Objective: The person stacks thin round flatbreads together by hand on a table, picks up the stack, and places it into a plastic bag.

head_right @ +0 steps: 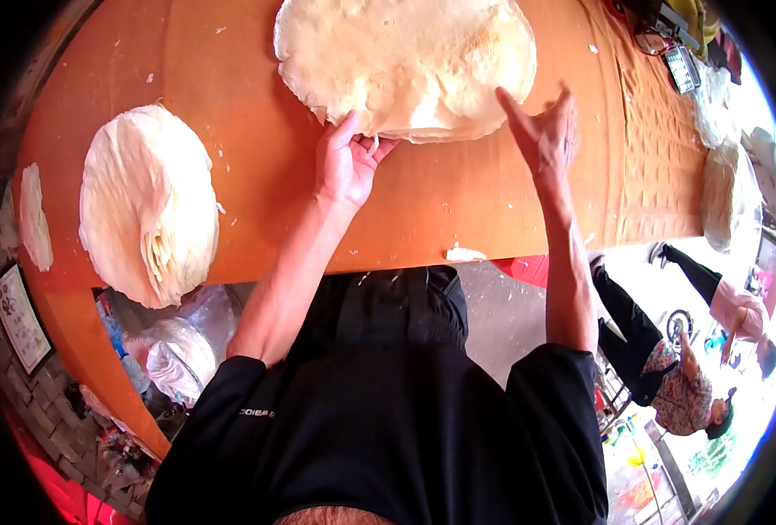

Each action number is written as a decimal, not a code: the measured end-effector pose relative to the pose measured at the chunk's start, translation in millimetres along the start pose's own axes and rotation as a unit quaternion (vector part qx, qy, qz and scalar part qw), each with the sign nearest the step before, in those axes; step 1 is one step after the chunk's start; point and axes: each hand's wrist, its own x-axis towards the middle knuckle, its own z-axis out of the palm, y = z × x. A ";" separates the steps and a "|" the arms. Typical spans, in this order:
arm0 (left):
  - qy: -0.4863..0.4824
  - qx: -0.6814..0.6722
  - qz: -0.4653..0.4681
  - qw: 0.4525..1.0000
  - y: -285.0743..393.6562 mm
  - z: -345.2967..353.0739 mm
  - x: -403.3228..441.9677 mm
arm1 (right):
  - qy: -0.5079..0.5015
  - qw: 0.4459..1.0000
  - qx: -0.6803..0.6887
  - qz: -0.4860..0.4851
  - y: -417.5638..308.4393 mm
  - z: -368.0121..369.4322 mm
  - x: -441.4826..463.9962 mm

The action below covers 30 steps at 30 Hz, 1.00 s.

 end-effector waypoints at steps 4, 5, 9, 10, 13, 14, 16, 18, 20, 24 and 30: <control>0.022 -0.031 -0.015 0.999 5.3 13.8 -7.4 | -0.082 0.895 -0.152 -0.412 -73.5 1.0 -46.4; -0.007 -0.053 -0.017 0.998 5.7 13.1 -2.1 | -0.075 0.884 -0.160 -0.433 -77.8 22.7 -57.2; -0.074 -0.039 0.006 0.997 25.6 21.0 -4.4 | -0.145 0.917 -0.073 -0.365 -84.2 49.1 -29.9; -0.107 -0.077 0.009 0.991 29.9 17.8 -5.3 | -0.192 0.925 -0.048 -0.324 -93.4 40.6 -23.9; -0.099 -0.117 0.000 0.988 47.8 15.6 -16.6 | -0.074 0.894 0.013 -0.441 -151.9 -9.2 -13.9; -0.073 -0.024 0.014 0.997 47.3 -1.1 -8.6 | -0.136 0.888 0.057 -0.437 -168.1 -32.4 -7.4; -0.045 0.067 0.031 0.996 58.8 -25.2 -6.1 | -0.150 0.847 0.101 -0.500 -178.3 -69.1 1.9; -0.079 -0.028 0.016 0.996 85.8 -35.4 -27.2 | -0.086 0.769 0.137 -0.619 -159.9 -88.9 27.8; -0.113 -0.124 0.002 0.986 109.3 -44.4 -46.7 | -0.023 0.685 0.188 -0.704 -123.5 -81.9 58.6; -0.003 0.004 0.102 0.995 109.2 -84.8 -49.0 | -0.365 0.873 0.321 0.034 -36.0 0.6 54.1; 0.144 0.210 0.184 0.949 75.5 -93.8 -39.4 | -0.309 0.876 0.361 0.084 -0.5 50.6 24.9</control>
